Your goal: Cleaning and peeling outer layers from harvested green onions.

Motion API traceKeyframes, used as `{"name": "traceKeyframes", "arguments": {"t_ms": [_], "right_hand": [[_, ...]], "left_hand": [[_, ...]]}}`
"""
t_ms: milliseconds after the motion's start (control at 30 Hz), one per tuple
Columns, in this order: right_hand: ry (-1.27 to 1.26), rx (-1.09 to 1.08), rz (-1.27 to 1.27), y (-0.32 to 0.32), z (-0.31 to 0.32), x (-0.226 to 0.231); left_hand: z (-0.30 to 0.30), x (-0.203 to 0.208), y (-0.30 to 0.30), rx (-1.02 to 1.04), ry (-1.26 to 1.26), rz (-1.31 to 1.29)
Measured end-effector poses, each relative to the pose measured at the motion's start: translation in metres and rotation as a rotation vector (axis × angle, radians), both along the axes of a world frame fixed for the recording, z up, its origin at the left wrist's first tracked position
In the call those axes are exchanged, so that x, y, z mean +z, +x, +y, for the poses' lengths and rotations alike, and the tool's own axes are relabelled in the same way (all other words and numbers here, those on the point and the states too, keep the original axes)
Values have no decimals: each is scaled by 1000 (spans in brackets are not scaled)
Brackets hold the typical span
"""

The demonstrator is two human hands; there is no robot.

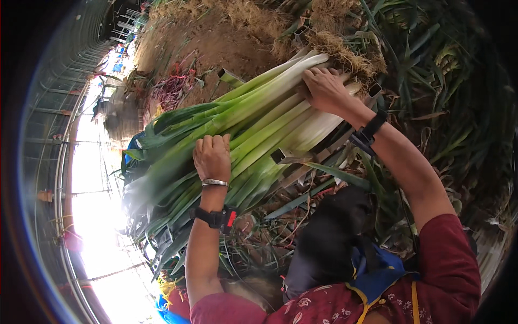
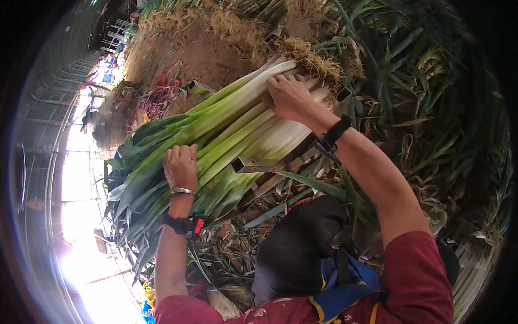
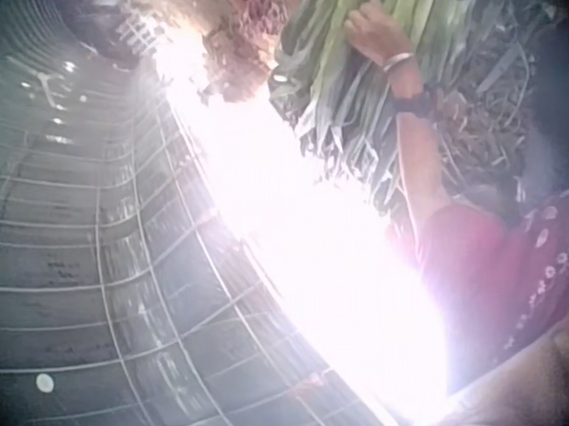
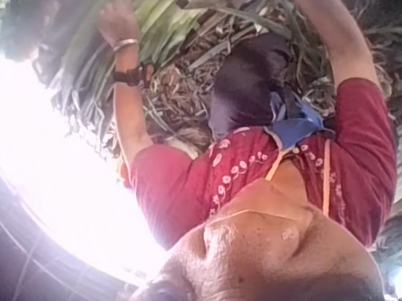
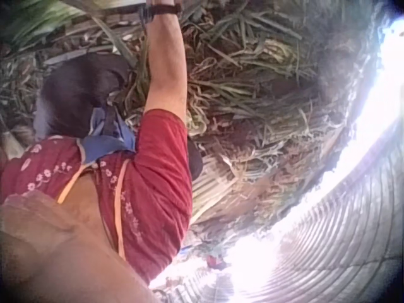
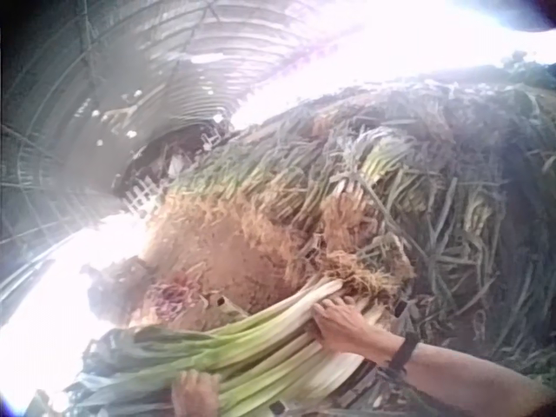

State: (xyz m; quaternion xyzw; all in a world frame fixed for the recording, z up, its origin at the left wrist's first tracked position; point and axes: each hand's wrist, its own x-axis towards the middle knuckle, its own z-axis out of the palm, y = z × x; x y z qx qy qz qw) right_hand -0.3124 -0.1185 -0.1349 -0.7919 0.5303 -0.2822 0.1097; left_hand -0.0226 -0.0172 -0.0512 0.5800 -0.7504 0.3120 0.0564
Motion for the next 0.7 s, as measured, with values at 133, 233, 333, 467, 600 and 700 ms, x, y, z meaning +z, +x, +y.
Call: {"name": "traceKeyframes", "arguments": {"t_ms": [133,233,333,467,600,700], "right_hand": [[-76,54,-193,-3,4,-2],[-167,30,-155,-5,2,-6],[4,-35,-196,-6,4,4],[19,-30,-65,-3,-5,2],[46,-24,-33,-2,-5,5],[83,-19,-38,-1,-6,9]], "left_hand": [[2,0,1,5,12,43],[2,-1,1,-14,-19,84],[1,-3,2,-9,-57,160],[-2,-6,11,5,-30,372],[-5,-7,14,95,-5,413],[-4,-3,10,168,39,411]]}}
